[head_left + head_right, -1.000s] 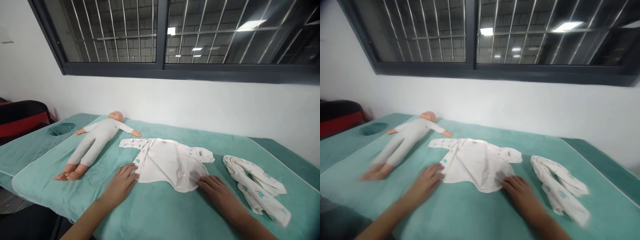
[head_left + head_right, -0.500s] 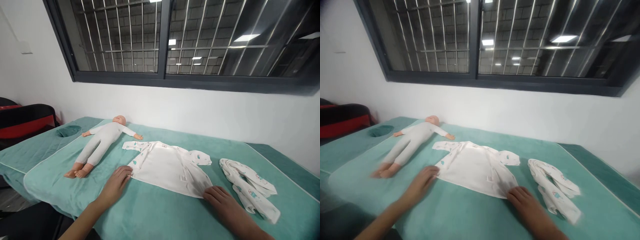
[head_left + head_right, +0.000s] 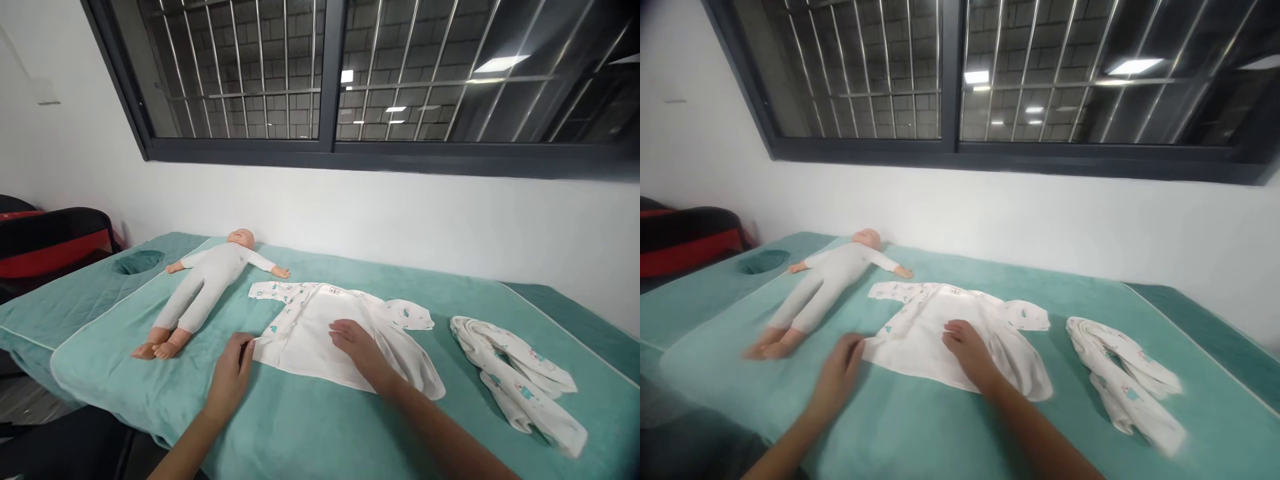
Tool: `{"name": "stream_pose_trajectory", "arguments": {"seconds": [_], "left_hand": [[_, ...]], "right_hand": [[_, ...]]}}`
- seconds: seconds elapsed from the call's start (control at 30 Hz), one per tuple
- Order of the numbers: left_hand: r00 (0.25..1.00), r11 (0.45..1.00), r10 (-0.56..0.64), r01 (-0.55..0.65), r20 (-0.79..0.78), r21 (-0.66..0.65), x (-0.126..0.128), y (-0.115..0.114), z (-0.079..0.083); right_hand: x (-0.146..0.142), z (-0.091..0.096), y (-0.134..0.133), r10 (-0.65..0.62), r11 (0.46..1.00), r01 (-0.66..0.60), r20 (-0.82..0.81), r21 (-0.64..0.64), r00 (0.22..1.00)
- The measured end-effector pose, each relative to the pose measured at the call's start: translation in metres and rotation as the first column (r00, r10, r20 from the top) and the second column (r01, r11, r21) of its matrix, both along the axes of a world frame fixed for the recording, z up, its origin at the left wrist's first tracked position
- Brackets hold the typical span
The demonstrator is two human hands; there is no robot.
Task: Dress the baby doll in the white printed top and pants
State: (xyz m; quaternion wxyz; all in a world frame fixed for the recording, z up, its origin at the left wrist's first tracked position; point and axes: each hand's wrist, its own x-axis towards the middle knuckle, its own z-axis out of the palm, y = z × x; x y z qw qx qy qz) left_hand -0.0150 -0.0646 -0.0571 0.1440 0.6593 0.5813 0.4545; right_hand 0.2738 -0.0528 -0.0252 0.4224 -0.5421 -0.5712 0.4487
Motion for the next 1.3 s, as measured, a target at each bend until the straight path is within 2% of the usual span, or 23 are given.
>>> {"name": "stream_pose_trajectory", "arguments": {"seconds": [0.07, 0.17, 0.23, 0.3, 0.47, 0.67, 0.83, 0.93, 1.03, 1.2, 1.3], "left_hand": [[1.0, 1.0, -0.002, 0.003, -0.03, 0.014, 0.0, -0.001, -0.003], [0.999, 0.999, 0.018, -0.016, -0.033, 0.036, -0.001, -0.002, -0.007], [0.999, 0.999, 0.022, -0.021, -0.034, 0.043, -0.002, -0.002, -0.011], [0.999, 0.999, 0.015, -0.013, -0.049, 0.044, -0.003, -0.002, -0.014], [0.987, 0.992, -0.058, 0.073, -0.147, 0.098, -0.003, -0.002, -0.018], [0.95, 0.954, -0.115, 0.187, -0.289, 0.235, -0.003, -0.004, -0.022], [0.973, 0.954, -0.086, 0.143, -0.216, 0.264, -0.002, -0.003, -0.026], [0.99, 0.971, -0.059, 0.088, -0.13, 0.224, -0.001, 0.001, -0.022], [0.997, 0.981, 0.002, 0.013, -0.076, 0.192, -0.001, 0.006, -0.018], [0.976, 0.983, 0.024, 0.016, -0.215, 0.184, -0.003, 0.008, -0.02], [0.968, 0.983, 0.079, -0.037, -0.237, 0.178, -0.002, 0.005, -0.022]], "right_hand": [[-0.031, -0.002, 0.036, -0.062, 0.996, 0.054, -0.106, -0.076, 0.992], [-0.066, -0.005, 0.086, -0.138, 0.988, 0.128, -0.117, -0.088, 0.984], [-0.079, -0.009, 0.11, -0.179, 0.983, 0.172, -0.103, -0.07, 0.978], [-0.084, -0.014, 0.123, -0.209, 0.977, 0.205, -0.081, -0.053, 0.975], [-0.076, -0.021, 0.125, -0.239, 0.971, 0.237, -0.04, -0.038, 0.97], [-0.069, -0.003, 0.132, -0.313, 0.948, 0.306, -0.063, -0.091, 0.948], [-0.072, 0.008, 0.141, -0.355, 0.931, 0.34, -0.117, -0.133, 0.927], [-0.075, 0.006, 0.142, -0.287, 0.957, 0.274, -0.173, -0.096, 0.942], [-0.079, -0.002, 0.136, -0.159, 0.987, 0.162, -0.172, 0.003, 0.972], [-0.082, -0.016, 0.118, 0.04, 0.99, -0.042, 0.012, 0.138, 0.999], [-0.085, -0.017, 0.114, 0.108, 0.974, -0.134, 0.144, 0.18, 0.984]]}}
